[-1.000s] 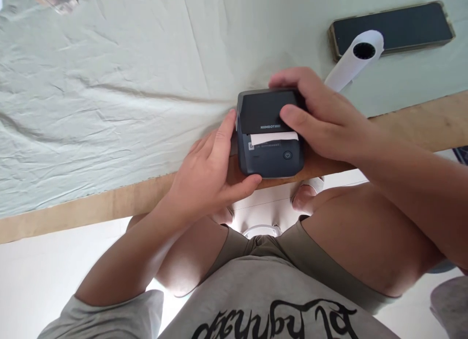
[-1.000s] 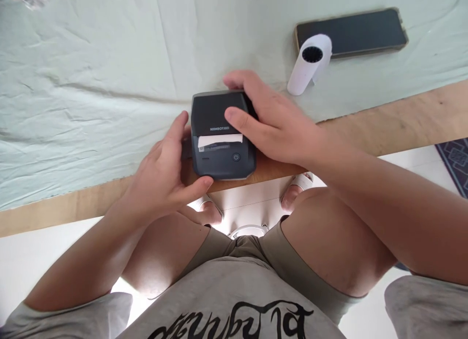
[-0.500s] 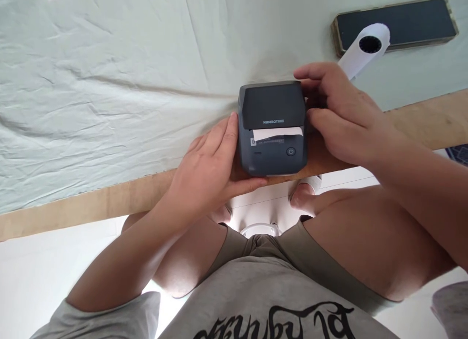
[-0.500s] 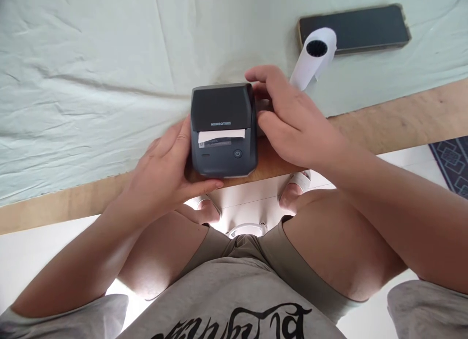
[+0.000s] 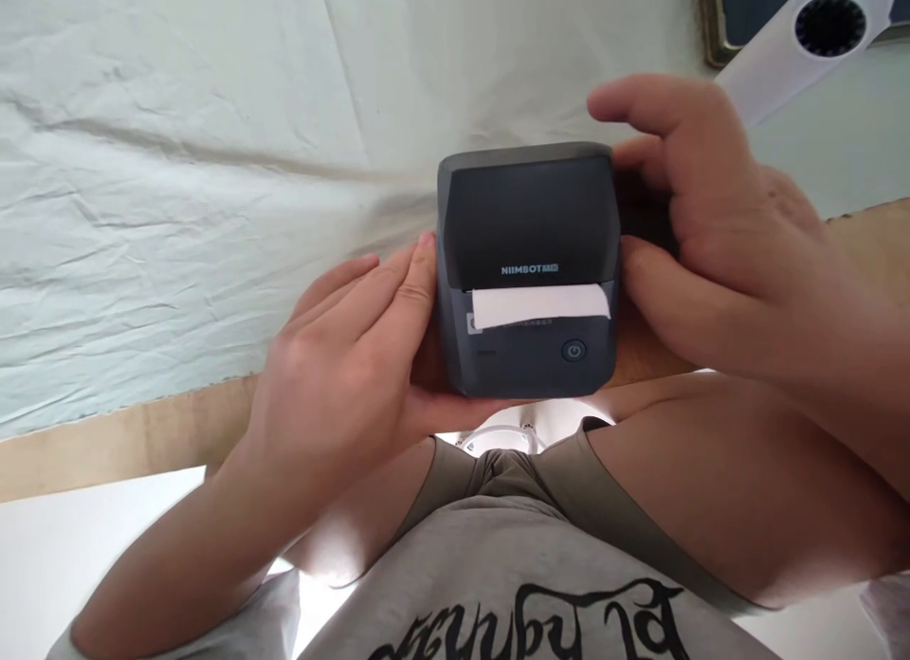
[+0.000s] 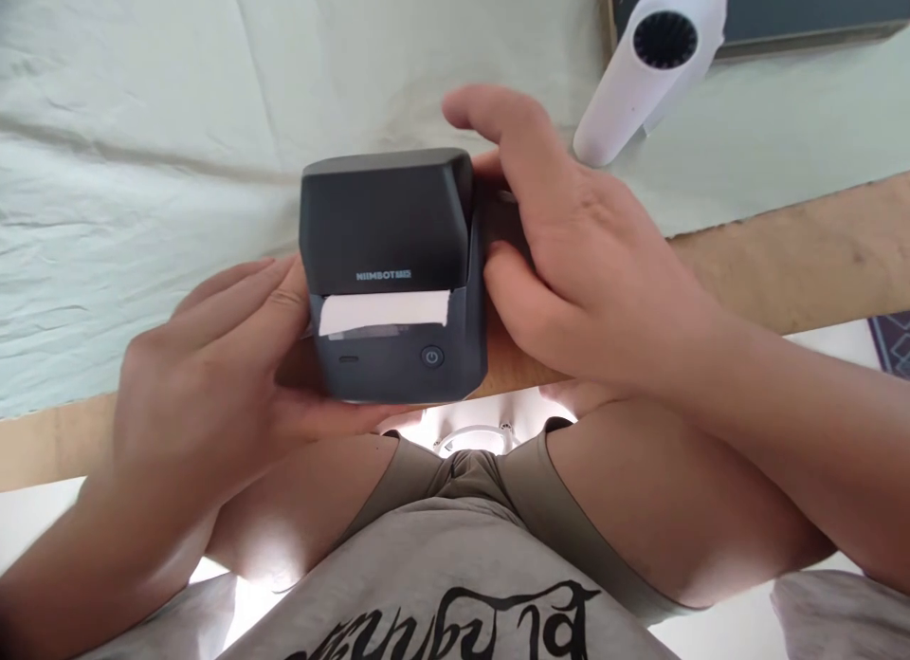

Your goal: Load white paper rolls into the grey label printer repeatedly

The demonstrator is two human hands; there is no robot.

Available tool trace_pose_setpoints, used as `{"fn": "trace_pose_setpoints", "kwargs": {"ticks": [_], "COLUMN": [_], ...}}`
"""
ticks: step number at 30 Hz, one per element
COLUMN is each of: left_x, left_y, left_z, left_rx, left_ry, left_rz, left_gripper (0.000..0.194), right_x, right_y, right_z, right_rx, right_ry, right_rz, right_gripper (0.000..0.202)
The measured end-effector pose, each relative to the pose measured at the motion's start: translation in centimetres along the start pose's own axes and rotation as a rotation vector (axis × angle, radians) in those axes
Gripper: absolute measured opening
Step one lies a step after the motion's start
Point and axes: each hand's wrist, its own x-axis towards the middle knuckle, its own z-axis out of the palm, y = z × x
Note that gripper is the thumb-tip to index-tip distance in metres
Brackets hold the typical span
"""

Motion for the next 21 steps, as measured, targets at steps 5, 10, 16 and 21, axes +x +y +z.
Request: {"fn": "trace_pose_setpoints", "kwargs": {"ticks": [5, 10, 16, 21], "left_x": [0.2, 0.1, -0.3, -0.4], "left_y": [-0.5, -0.4, -1.4, -1.5], "left_z": [0.3, 0.4, 0.6, 0.5], "left_rx": [0.033, 0.016, -0.119, -0.125], "left_ry": [0.041, -0.025, -0.121, -0.184], "left_rz": [0.085, 0.025, 0.025, 0.009], "left_gripper": [0.085, 0.089, 0.105, 0.111], "right_x": [-0.2, -0.3, 0.3, 1.2], "right_y": [-0.5, -0.3, -0.3, -0.6], "right_z": [-0.7, -1.4, -1.5, -2.1], "right_rx": [-0.048, -0.027, -0.036, -0.078], "right_ry": [-0.009, -0.011, 0.031, 0.103], "right_rz": [0.025, 0.049, -0.005, -0.022], "right_gripper": [0.085, 0.068, 0.060, 0.073]}}
